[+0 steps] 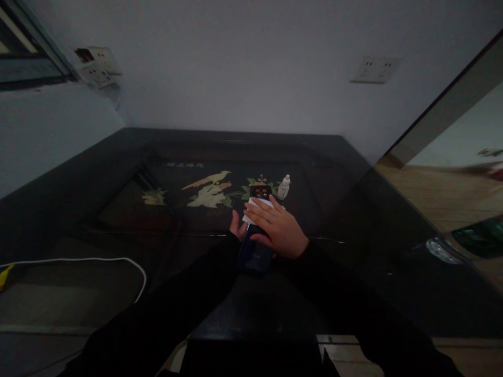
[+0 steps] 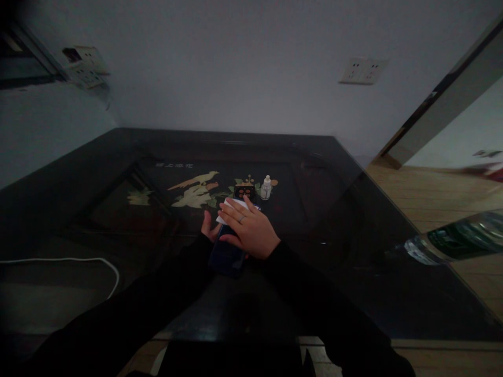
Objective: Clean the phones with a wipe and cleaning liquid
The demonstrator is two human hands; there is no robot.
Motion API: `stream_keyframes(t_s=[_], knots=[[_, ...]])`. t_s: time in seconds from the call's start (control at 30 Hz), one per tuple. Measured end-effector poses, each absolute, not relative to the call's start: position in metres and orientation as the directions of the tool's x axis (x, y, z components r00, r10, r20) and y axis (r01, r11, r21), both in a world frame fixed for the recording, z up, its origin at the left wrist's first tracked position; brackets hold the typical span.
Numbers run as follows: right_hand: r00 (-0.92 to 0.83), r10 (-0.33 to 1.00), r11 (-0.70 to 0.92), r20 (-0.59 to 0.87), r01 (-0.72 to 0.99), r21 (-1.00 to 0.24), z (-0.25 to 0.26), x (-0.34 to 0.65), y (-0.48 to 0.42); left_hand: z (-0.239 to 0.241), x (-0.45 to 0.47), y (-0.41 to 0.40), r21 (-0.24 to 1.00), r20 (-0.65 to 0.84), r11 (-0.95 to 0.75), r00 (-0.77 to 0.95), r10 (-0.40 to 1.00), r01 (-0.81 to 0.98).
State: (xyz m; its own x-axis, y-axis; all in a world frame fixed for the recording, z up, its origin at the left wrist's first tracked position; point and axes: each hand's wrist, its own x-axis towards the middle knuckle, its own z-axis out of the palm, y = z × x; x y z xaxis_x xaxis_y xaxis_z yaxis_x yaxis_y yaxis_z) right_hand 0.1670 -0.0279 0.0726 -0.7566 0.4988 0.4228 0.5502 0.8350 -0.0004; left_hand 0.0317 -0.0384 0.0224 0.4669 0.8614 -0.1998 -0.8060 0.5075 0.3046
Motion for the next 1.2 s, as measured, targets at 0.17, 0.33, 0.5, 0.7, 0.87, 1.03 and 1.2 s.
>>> stream_keyframes(t_s=[0.17,0.33,0.5,0.7,0.87,1.03,1.2], knots=[[-0.768,0.49,0.842,0.413,0.539,0.003,0.071,0.167,-0.025,0.027,0.029,-0.036,0.337,-0.192,0.55,0.516,0.835,-0.764],[-0.658,0.594,0.772,0.462,0.627,-0.099,0.076,0.182,-0.015,0.035,0.022,-0.042,0.479,-0.177,0.585,0.581,0.795,-0.655],[-0.594,0.615,0.761,0.518,0.619,-0.194,0.07,0.193,-0.023,0.035,0.018,-0.039,0.486,-0.134,0.571,0.59,0.797,-0.661],[-0.574,0.592,0.762,0.566,0.627,-0.161,0.06,0.2,-0.041,0.035,0.014,-0.039,0.417,-0.141,0.617,0.624,0.769,-0.667],[-0.68,0.523,0.812,0.515,0.581,-0.058,0.058,0.194,-0.052,0.042,0.02,-0.042,0.387,-0.211,0.554,0.514,0.832,-0.737],[-0.747,0.505,0.824,0.432,0.566,0.015,0.067,0.178,-0.047,0.041,0.032,-0.045,0.378,-0.187,0.494,0.457,0.869,-0.783],[-0.649,0.595,0.738,0.474,0.675,-0.004,0.069,0.186,-0.039,0.04,0.025,-0.046,0.489,-0.154,0.581,0.592,0.791,-0.65]])
